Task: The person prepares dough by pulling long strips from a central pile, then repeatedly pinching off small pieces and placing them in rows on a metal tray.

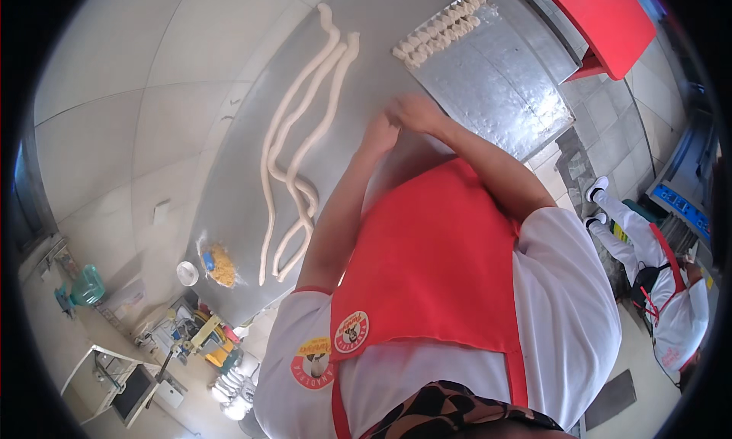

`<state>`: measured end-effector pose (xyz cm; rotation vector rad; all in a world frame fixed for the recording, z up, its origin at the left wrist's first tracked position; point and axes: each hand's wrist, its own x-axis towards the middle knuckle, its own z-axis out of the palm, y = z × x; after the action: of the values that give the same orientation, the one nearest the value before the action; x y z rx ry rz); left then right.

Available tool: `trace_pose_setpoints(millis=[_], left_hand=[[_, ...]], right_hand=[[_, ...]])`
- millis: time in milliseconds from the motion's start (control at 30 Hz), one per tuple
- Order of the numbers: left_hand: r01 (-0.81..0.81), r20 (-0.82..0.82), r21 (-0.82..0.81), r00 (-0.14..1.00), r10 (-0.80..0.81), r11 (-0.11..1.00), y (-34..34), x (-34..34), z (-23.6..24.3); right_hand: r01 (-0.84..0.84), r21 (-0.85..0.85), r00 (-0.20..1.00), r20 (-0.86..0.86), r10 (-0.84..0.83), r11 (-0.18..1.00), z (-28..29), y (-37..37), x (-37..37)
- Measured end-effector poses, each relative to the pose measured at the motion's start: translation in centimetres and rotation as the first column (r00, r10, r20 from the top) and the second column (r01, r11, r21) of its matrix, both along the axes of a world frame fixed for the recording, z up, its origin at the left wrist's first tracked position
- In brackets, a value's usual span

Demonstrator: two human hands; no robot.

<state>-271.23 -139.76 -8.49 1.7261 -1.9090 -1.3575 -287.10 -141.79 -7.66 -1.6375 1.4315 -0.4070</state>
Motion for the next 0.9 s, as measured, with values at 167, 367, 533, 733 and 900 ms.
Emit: trace_pose_setpoints(millis=[167, 367, 533, 733, 900], left_hand=[[0.158, 0.065, -0.285, 0.987, -0.146, 0.945, -1.5, -2.0, 2.0], [0.143, -0.246, 0.592, 0.969, 0.009, 0.793, -3.3, -2.8, 1.5], [0.11, -0.093, 0.409, 0.993, -0.079, 0.906, -4.2, -3.5, 0.4], [-0.392, -0.105, 0.515, 0.854, 0.51, 0.762, -5.5, 6.4, -1.5], [-0.397, 0.032, 0.228, 0.916, 0.4, 0.889, -4.8, 3.7, 0.8]], right_hand=[[0.024, -0.069, 0.985, -0.167, -0.035, 0.997, 1.5, -2.3, -0.2], [-0.174, -0.019, 0.958, -0.233, 0.165, 0.985, -0.6, -1.2, -2.3], [-0.089, 0.105, 0.99, -0.103, 0.099, 0.991, 0.2, -1.9, -3.9], [0.407, 0.229, 0.839, 0.289, -0.462, 0.884, 1.7, -9.7, -17.0], [0.52, -0.204, 0.827, -0.12, -0.549, 0.829, -6.4, -16.2, -27.1]])
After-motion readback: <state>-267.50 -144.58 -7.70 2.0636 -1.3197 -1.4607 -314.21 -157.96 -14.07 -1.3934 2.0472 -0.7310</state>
